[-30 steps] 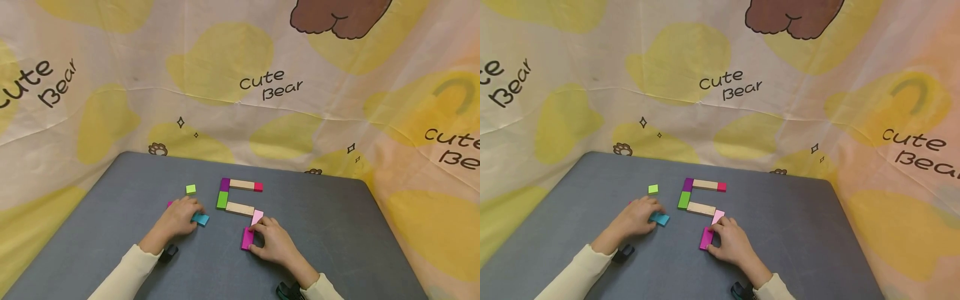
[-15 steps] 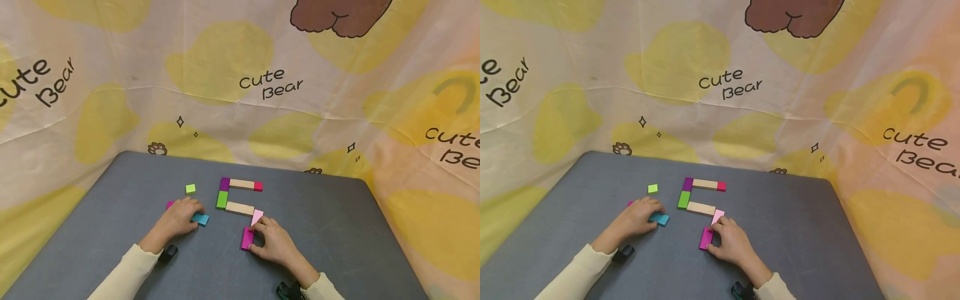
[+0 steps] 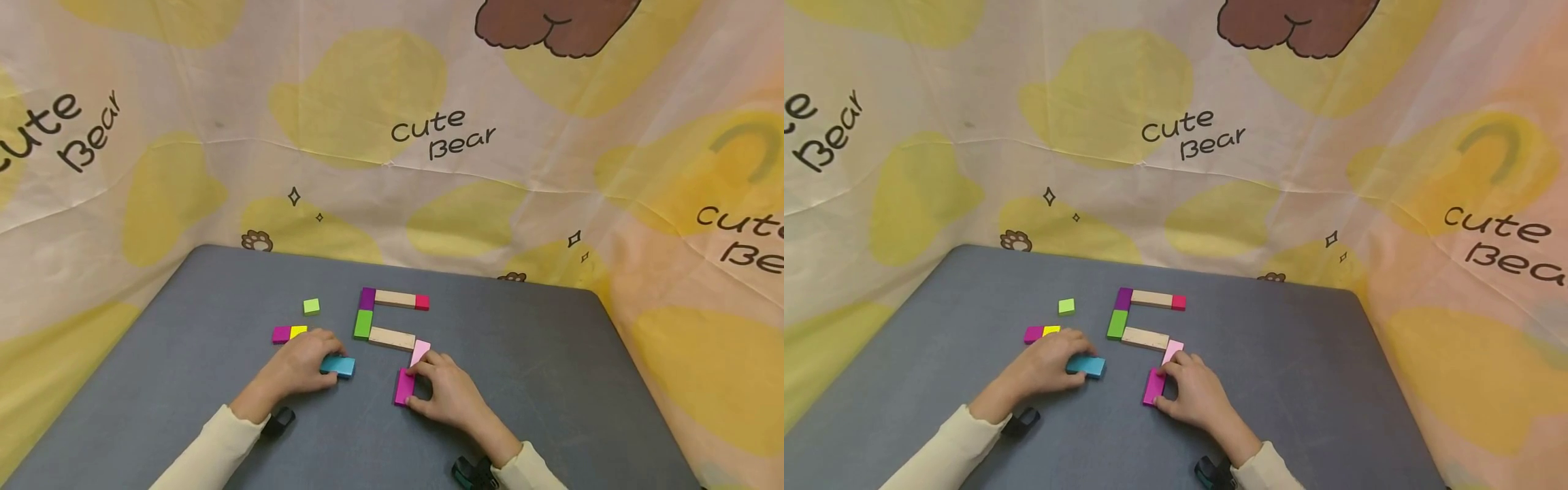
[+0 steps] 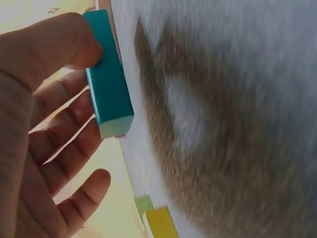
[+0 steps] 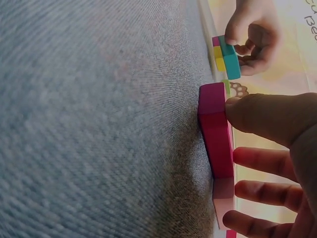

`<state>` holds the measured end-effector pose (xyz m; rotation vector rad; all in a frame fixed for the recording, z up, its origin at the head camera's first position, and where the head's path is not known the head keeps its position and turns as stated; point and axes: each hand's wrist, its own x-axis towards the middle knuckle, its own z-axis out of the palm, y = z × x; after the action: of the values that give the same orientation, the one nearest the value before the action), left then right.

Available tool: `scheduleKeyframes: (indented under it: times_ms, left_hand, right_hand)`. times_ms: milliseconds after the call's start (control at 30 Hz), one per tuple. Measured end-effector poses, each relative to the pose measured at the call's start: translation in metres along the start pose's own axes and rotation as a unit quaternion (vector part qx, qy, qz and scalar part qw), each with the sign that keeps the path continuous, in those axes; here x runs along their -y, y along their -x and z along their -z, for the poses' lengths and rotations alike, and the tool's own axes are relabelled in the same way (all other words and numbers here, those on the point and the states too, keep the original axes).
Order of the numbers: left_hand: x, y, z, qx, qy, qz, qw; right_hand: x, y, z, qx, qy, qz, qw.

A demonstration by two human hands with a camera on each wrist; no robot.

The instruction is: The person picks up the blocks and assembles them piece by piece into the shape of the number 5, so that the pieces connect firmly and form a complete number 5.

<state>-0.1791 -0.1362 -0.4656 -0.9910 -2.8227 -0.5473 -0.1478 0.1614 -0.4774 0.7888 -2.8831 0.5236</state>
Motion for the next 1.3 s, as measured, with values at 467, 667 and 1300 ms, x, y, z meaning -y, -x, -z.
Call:
scheduleKeyframes:
  times_ms: [467,667,1300]
  left_hand:
    - [-0.032,0.001,-0.016,0.035,0.042,-0.022,0.9983]
    - [-0.042,-0.003,-0.019,0.049,0.041,-0.031,0.9975]
    - [-0.058,-0.01,-0.029,0.062,0.031,-0.039,0.9968]
  right_hand:
    - [0.003,-0.001,0.002,0.016,0.008,-0.01,0.9998]
    - [0.003,-0.001,0.003,0.017,0.01,-0.006,0.9998]
    - [0.004,-0.001,0.004,0.035,0.011,-0.014,0.9992]
